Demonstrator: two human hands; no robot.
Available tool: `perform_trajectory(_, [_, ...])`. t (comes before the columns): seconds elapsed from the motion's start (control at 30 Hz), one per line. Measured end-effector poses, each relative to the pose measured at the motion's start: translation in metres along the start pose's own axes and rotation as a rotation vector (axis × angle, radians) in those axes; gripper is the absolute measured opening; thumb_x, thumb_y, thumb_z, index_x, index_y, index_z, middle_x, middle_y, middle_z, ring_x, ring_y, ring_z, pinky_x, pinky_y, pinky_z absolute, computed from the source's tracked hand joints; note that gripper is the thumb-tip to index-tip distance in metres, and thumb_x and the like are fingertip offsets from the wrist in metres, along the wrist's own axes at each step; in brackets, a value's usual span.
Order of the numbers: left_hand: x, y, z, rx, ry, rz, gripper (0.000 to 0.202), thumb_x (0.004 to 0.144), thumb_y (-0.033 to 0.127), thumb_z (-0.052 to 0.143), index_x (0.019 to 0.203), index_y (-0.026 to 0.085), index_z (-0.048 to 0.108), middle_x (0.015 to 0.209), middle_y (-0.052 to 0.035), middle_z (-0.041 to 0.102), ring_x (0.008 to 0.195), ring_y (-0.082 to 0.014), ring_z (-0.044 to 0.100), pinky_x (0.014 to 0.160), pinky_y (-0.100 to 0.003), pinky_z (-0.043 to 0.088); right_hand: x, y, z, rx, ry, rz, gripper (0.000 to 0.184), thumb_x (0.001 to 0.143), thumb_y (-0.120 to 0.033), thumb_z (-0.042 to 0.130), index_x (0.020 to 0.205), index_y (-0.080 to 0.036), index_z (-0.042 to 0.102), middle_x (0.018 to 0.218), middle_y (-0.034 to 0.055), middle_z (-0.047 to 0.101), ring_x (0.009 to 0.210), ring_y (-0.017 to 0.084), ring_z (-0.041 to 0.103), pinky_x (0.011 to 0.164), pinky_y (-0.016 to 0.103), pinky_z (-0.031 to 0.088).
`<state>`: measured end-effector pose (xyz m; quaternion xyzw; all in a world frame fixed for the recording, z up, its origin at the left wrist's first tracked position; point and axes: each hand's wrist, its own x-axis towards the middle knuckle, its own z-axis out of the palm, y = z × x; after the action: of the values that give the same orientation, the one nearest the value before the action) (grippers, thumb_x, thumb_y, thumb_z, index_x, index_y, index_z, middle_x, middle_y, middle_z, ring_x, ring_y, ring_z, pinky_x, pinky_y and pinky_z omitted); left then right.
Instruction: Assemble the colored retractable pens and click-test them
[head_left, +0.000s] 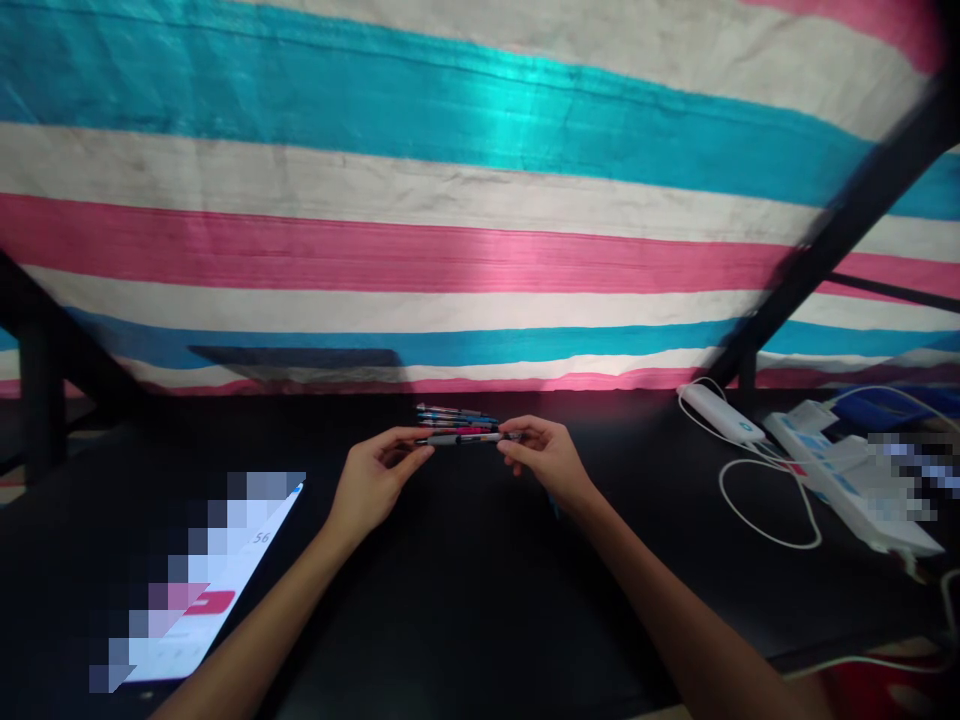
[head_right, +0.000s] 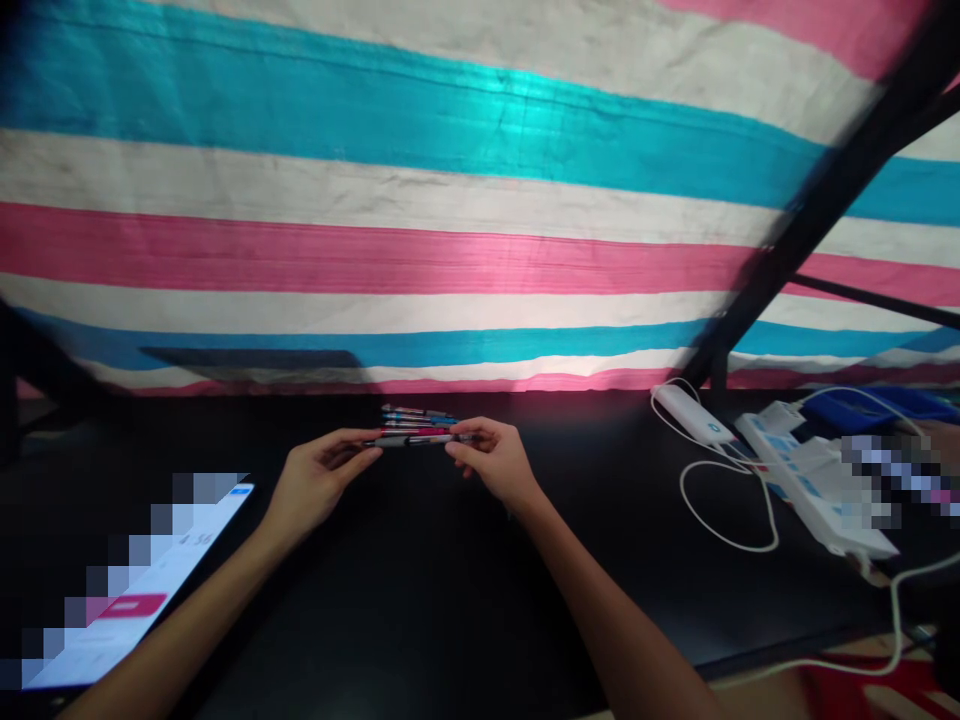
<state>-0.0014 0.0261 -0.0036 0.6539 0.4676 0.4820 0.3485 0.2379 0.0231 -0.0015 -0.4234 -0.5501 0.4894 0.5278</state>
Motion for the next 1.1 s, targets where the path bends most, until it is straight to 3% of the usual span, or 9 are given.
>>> perform_trajectory(0.1, [-0.002, 0.002, 0.0, 0.236, 0.032, 0.194, 0.023, 0.082, 0.031, 0.063, 0.101, 0.018, 0.065, 0.093, -0.0056, 0.068, 0.081, -0.0187, 0.063, 0.076, -0.034, 0.051, -0.002, -0.003, 0.002, -0.028, -0.023, 0.038, 0.029, 0.066, -0.029, 0.074, 0.09, -0.014, 0.066, 0.061, -0.0016, 0.059, 0.05, 0.008, 0.052, 0.044, 0.019, 0.041])
perform_trajectory(0.17, [-0.004, 0.006, 0.0, 0.479, 0.033, 0.382, 0.02, 0.084, 0.027, 0.059, 0.101, 0.017, 0.064, 0.092, -0.0066, 0.066, 0.085, -0.0205, 0.059, 0.08, -0.036, 0.048, -0.005, -0.009, 0.005, -0.061, -0.101, 0.15, 0.024, 0.07, -0.025, 0.07, 0.09, -0.014, 0.066, 0.06, -0.0033, 0.055, 0.044, 0.005, 0.044, 0.039, 0.016, 0.031])
perform_trajectory(0.3, [-0.007, 0.017, 0.002, 0.923, -0.041, 0.588, 0.018, 0.086, 0.024, 0.053, 0.099, 0.016, 0.064, 0.092, -0.0091, 0.063, 0.091, -0.0258, 0.052, 0.079, -0.04, 0.044, -0.014, -0.021, 0.01, 0.108, -0.488, 0.525, 0.018, 0.079, -0.022, 0.058, 0.092, -0.011, 0.066, 0.056, -0.0064, 0.041, 0.039, 0.001, 0.023, 0.036, 0.015, 0.011])
perform_trajectory(0.4, [-0.011, 0.025, 0.006, 1.075, -0.033, 0.648, 0.014, 0.086, 0.023, 0.052, 0.089, 0.016, 0.063, 0.088, -0.0095, 0.061, 0.088, -0.0266, 0.051, 0.077, -0.04, 0.041, -0.019, -0.024, 0.012, 0.375, -0.641, 0.636, 0.022, 0.087, -0.027, 0.052, 0.093, -0.01, 0.064, 0.054, -0.0089, 0.027, 0.04, 0.002, 0.015, 0.036, 0.016, 0.008])
perform_trajectory(0.5, [-0.016, 0.029, 0.014, 1.148, -0.013, 0.697, 0.01, 0.083, 0.021, 0.053, 0.083, 0.016, 0.062, 0.084, -0.0088, 0.06, 0.085, -0.0257, 0.051, 0.08, -0.041, 0.038, -0.02, -0.02, 0.014, 0.582, -0.692, 0.732, 0.026, 0.093, -0.03, 0.044, 0.096, -0.011, 0.062, 0.054, -0.0094, 0.021, 0.04, 0.004, 0.011, 0.035, 0.016, 0.008])
perform_trajectory(0.7, [-0.017, 0.024, 0.022, 1.21, 0.042, 0.719, 0.016, 0.084, 0.022, 0.052, 0.068, 0.018, 0.056, 0.068, -0.0051, 0.054, 0.072, -0.0223, 0.047, 0.064, -0.036, 0.031, -0.021, -0.013, 0.02, 0.848, -0.776, 0.916, 0.04, 0.099, -0.034, 0.026, 0.096, -0.01, 0.059, 0.051, -0.0084, 0.022, 0.04, 0.006, 0.013, 0.036, 0.015, 0.012])
perform_trajectory(1.1, [-0.01, 0.006, 0.016, 1.146, 0.232, 0.879, 0.035, 0.083, 0.012, 0.054, 0.05, 0.02, 0.047, 0.048, 0.0014, 0.046, 0.054, -0.0153, 0.04, 0.055, -0.032, 0.025, -0.031, -0.013, 0.033, 0.835, -0.792, 0.875, 0.034, 0.099, -0.027, 0.029, 0.094, -0.011, 0.058, 0.05, -0.0083, 0.026, 0.039, 0.005, 0.014, 0.036, 0.015, 0.013])
